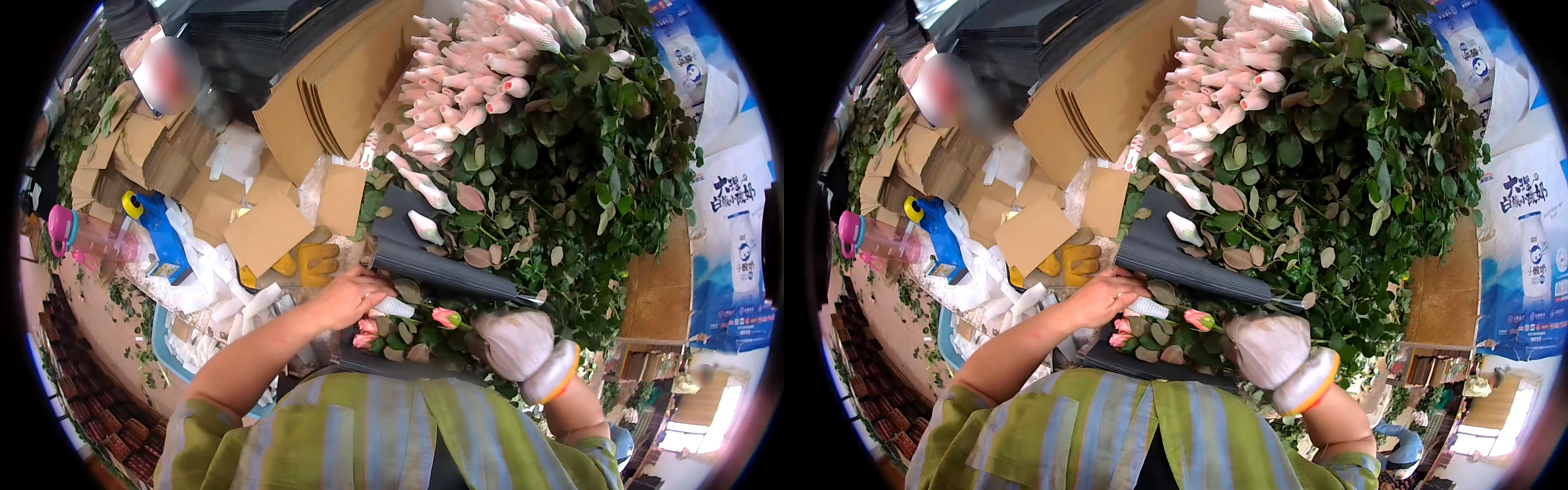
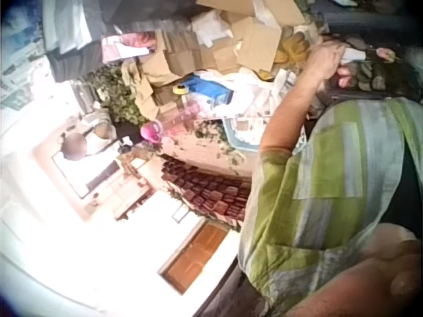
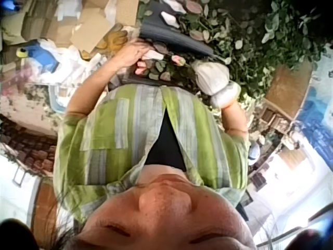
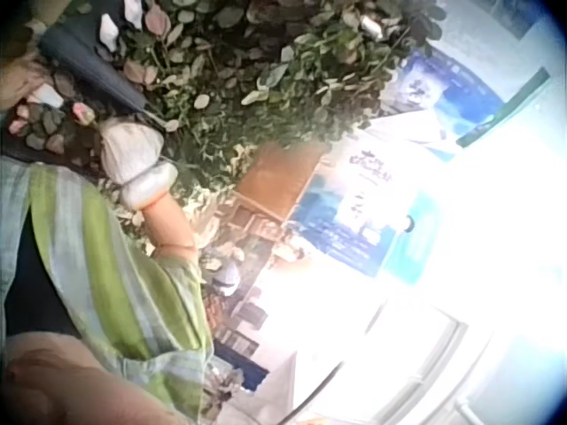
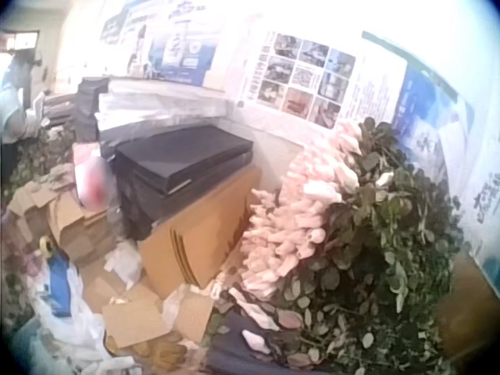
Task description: The person packages roses by placing them into a protective black sleeve, arranging them carefully, and inserting a cardboard divider.
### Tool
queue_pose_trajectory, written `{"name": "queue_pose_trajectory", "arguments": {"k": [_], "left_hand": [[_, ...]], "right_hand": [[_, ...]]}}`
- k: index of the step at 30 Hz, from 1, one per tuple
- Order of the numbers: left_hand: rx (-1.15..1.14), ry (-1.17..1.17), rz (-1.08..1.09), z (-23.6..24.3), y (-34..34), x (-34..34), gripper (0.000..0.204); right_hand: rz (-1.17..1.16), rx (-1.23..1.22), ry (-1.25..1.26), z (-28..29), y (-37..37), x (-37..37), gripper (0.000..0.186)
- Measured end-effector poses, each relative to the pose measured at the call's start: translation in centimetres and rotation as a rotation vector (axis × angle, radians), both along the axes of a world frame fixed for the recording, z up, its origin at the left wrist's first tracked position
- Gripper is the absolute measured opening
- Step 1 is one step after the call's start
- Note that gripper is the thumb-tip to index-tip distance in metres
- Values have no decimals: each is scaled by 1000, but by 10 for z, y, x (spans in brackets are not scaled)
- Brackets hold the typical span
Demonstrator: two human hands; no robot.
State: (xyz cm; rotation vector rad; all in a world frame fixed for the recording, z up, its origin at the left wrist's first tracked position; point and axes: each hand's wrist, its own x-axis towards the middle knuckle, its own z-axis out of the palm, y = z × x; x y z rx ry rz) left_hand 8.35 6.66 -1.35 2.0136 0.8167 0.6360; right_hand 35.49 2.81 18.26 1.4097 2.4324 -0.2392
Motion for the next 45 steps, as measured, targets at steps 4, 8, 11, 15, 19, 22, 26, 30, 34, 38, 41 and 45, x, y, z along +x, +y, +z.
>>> {"name": "queue_pose_trajectory", "arguments": {"k": [4,8,11,15,19,22,26,30,34,38,41,45], "left_hand": [[140,56,-33,-8,-1,-3,27],[274,66,-5,-14,-6,-5,34],[322,237,81,7,-12,-5,34],[540,328,186,13,-21,-4,36],[814,402,171,18,-21,-2,39],[377,267,117,0,-21,-2,39],[303,158,171,-7,-20,-1,39],[231,210,163,20,-16,-5,36],[-60,35,333,33,-27,-48,33],[40,456,607,73,-54,-90,43],[4,538,546,67,-65,-95,42],[-89,389,467,57,-63,-72,29]], "right_hand": [[37,353,364,-12,9,-38,21],[271,534,204,-96,22,-39,27],[324,612,232,-106,28,-35,30],[296,581,150,-99,24,-38,29],[277,566,175,-100,20,-38,29],[278,496,137,-94,18,-38,28],[258,334,235,-96,16,-31,32],[137,169,432,-55,11,-31,45],[11,103,567,13,2,-26,60],[-140,305,466,31,-18,1,44],[-261,357,533,31,-10,8,39],[-448,432,551,26,8,4,46]]}}
